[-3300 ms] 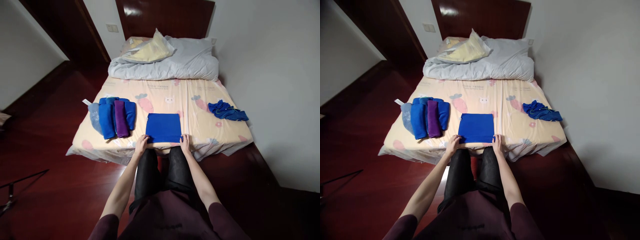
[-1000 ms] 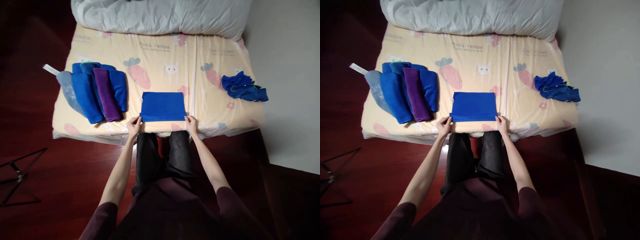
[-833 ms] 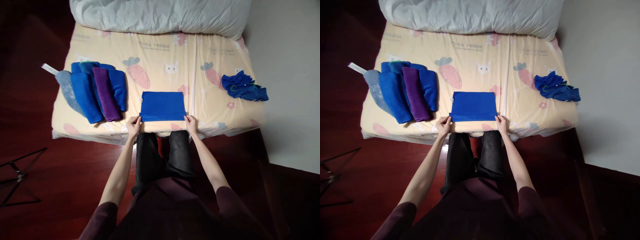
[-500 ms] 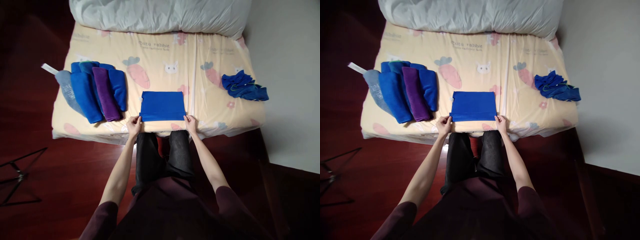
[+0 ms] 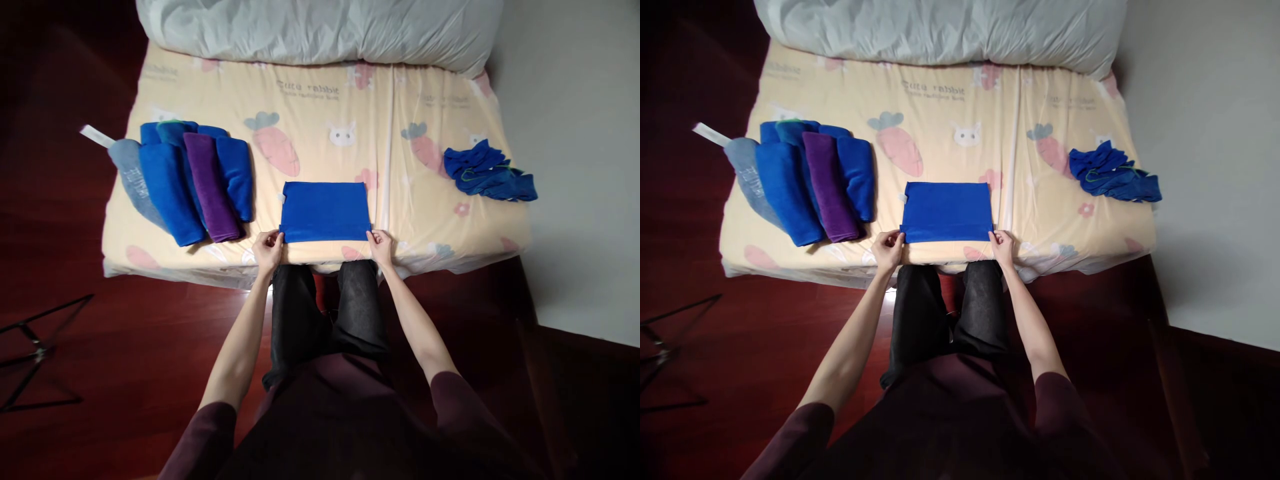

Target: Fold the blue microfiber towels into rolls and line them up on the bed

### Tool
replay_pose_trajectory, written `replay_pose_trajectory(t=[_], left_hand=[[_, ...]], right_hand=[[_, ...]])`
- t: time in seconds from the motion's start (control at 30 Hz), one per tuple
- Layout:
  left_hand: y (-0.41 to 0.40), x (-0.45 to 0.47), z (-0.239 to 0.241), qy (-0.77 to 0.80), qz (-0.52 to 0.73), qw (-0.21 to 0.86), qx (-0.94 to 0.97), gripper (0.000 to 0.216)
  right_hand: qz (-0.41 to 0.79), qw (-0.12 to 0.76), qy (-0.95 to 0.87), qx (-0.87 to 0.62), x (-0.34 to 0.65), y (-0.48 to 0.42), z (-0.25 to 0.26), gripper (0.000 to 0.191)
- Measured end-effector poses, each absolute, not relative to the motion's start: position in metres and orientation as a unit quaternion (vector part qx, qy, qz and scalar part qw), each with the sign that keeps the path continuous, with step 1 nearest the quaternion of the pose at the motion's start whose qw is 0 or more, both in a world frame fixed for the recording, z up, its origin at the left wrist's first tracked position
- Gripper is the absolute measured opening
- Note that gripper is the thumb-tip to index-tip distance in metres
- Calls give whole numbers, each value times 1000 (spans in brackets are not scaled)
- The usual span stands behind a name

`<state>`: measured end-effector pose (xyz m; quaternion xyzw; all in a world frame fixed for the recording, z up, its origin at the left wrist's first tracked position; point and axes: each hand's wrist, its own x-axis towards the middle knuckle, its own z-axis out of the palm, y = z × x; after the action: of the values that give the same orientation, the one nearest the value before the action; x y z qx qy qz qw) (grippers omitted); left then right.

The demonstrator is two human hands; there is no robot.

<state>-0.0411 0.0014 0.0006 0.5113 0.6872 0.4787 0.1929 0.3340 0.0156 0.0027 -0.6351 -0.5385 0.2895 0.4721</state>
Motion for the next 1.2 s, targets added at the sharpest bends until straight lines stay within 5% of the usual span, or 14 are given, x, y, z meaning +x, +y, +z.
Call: replay_pose_trajectory(t=[0.3,0.6,0.9,1.2], left_hand=[[4,-41,1,639,508,223,532,33],[0,-39,14,599,467,263,595,35],[1,-36,17,588,409,253,650,64],[5,-37,12,592,457,259,612,40]], right_hand=[[250,437,-580,-641,331,16,8,29],[226,386,-645,-620,329,14,20,39],[268,339,-679,-593,341,17,31,59],[284,352,-663,-598,342,21,31,59]])
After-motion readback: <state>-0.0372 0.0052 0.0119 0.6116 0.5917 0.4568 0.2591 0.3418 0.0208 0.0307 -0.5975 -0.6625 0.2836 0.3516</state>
